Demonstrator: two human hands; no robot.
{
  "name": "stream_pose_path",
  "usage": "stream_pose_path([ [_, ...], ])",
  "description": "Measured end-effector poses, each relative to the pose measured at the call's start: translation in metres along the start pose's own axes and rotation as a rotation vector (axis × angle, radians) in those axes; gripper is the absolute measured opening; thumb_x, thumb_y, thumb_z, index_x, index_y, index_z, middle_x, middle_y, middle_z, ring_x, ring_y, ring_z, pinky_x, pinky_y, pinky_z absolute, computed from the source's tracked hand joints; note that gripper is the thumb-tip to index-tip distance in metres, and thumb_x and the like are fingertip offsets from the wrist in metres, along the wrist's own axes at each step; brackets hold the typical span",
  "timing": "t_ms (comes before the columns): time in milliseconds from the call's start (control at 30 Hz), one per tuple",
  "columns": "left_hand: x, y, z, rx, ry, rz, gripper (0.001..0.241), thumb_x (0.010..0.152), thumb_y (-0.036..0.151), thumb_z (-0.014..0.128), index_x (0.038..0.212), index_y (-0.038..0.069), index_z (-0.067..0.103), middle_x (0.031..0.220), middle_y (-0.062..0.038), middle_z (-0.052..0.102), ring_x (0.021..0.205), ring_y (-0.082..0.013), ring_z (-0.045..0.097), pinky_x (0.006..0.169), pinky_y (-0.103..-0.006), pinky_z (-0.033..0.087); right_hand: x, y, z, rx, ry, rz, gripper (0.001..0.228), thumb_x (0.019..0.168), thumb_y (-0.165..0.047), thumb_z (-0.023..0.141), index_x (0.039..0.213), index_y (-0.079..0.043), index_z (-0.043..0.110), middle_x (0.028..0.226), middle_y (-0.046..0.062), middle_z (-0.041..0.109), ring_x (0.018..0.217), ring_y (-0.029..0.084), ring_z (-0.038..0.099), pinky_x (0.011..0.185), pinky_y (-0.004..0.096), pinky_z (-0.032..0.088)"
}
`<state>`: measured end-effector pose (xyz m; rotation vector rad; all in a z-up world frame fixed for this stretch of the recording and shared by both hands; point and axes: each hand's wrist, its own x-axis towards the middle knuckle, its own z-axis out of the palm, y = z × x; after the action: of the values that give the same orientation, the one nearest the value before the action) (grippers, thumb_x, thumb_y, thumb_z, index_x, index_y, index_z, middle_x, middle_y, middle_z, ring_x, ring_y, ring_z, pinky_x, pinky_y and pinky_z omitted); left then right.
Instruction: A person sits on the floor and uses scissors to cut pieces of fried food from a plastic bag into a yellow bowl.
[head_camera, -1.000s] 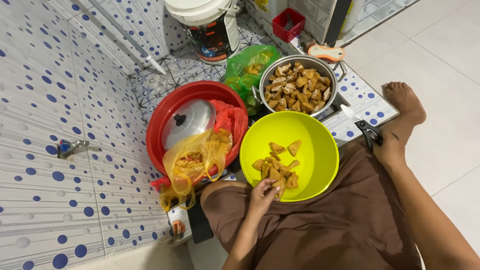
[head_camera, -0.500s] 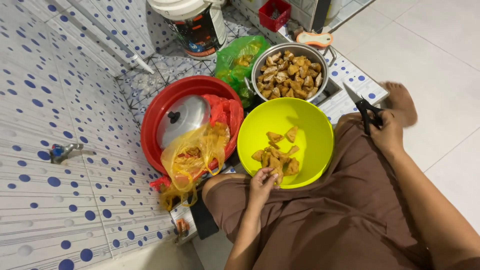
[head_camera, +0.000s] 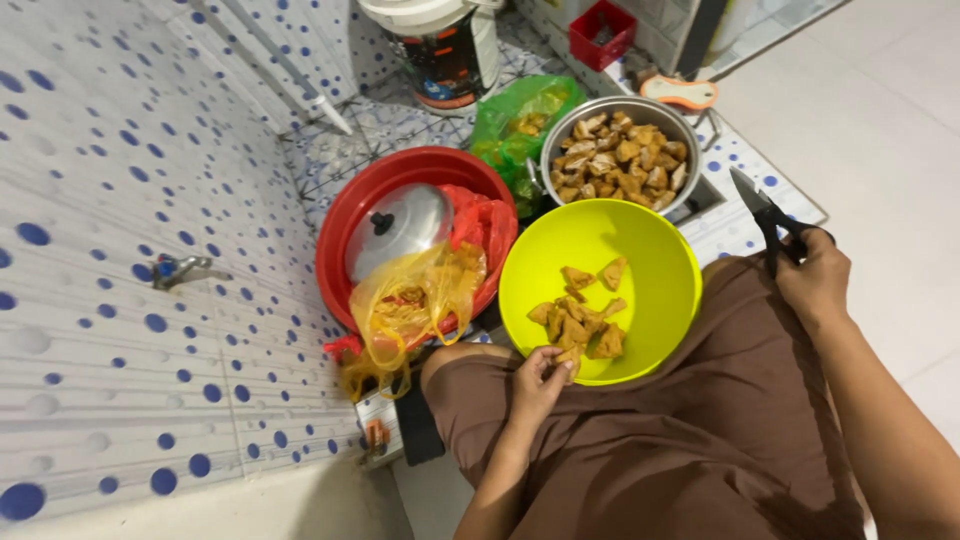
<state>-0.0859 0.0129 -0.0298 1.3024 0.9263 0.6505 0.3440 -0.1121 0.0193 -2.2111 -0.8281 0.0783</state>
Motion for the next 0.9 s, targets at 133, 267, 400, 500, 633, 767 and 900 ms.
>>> stream_pose_path([
  [133, -0.006, 0.009, 0.001, 0.228, -0.003, -0.039, 0.03, 0.09, 0.034, 0.075, 0.11, 0.013, 0.07, 0.097, 0.0, 0.073, 0.091, -0.0115, 0.067, 0.077, -0.0257, 0.05, 0.015, 0.032, 0.039, -0.174, -0.034, -0.027, 0.026, 0.093, -0.023, 0.071, 0.112, -0.005, 0.072, 0.105, 0.026, 0.074, 0.099, 0.047, 0.067, 0.089, 0.05, 0.051],
  [267, 0.0, 0.006, 0.005, 0.232, 0.055, -0.07, 0.03, 0.089, 0.037, 0.075, 0.108, 0.014, 0.071, 0.104, 0.002, 0.072, 0.1, -0.0137, 0.065, 0.086, -0.0268, 0.048, 0.037, 0.046, 0.058, -0.202, -0.208, 0.151, 0.034, 0.087, -0.022, 0.064, 0.116, -0.007, 0.074, 0.109, 0.024, 0.076, 0.103, 0.047, 0.068, 0.089, 0.048, 0.053],
  [400, 0.011, -0.006, 0.002, -0.38, 0.116, -0.224, 0.023, 0.094, 0.016, 0.076, 0.109, 0.005, 0.063, 0.097, -0.011, 0.072, 0.077, -0.0177, 0.072, 0.067, -0.0311, 0.066, -0.001, -0.022, 0.029, 0.014, -0.194, 0.062, 0.044, 0.091, -0.037, 0.074, 0.12, -0.004, 0.072, 0.107, 0.019, 0.074, 0.101, 0.032, 0.065, 0.083, 0.043, 0.049],
  [500, 0.006, 0.018, 0.005, -0.635, 0.116, -0.211, 0.026, 0.093, 0.01, 0.078, 0.113, 0.004, 0.062, 0.092, -0.011, 0.071, 0.076, -0.0189, 0.072, 0.075, -0.0366, 0.066, -0.056, -0.108, -0.011, 0.491, -0.375, -0.014, 0.054, 0.089, -0.059, 0.07, 0.091, -0.005, 0.069, 0.082, 0.011, 0.07, 0.077, 0.019, 0.062, 0.064, 0.033, 0.046],
  [633, -0.005, 0.08, 0.014, -0.846, 0.029, -0.184, 0.038, 0.09, 0.008, 0.079, 0.121, -0.001, 0.06, 0.109, -0.013, 0.068, 0.088, -0.0239, 0.074, 0.075, -0.0363, 0.068, -0.131, -0.34, -0.103, 1.172, -0.643, -0.355, 0.081, 0.089, -0.077, 0.071, 0.047, -0.009, 0.061, 0.042, 0.005, 0.06, 0.035, 0.016, 0.059, 0.04, 0.022, 0.045],
  [767, -0.01, 0.105, 0.025, -0.93, 0.083, -0.023, 0.039, 0.091, -0.001, 0.08, 0.125, -0.002, 0.062, 0.095, -0.006, 0.057, 0.081, -0.0238, 0.074, 0.074, -0.0418, 0.068, -0.128, -0.203, -0.041, 1.232, -1.079, -0.691, 0.056, 0.102, -0.059, 0.06, 0.089, -0.006, 0.047, 0.072, 0.013, 0.063, 0.059, 0.022, 0.064, 0.059, 0.029, 0.051],
  [900, -0.003, 0.1, 0.024, -1.012, 0.119, -0.047, 0.034, 0.089, -0.002, 0.077, 0.119, 0.004, 0.061, 0.116, -0.008, 0.063, 0.094, -0.02, 0.071, 0.073, -0.0301, 0.066, -0.122, -0.028, 0.074, 1.151, -1.866, -0.612, 0.056, 0.103, -0.045, 0.064, 0.128, 0.002, 0.048, 0.106, 0.023, 0.069, 0.089, 0.03, 0.07, 0.08, 0.036, 0.053],
])
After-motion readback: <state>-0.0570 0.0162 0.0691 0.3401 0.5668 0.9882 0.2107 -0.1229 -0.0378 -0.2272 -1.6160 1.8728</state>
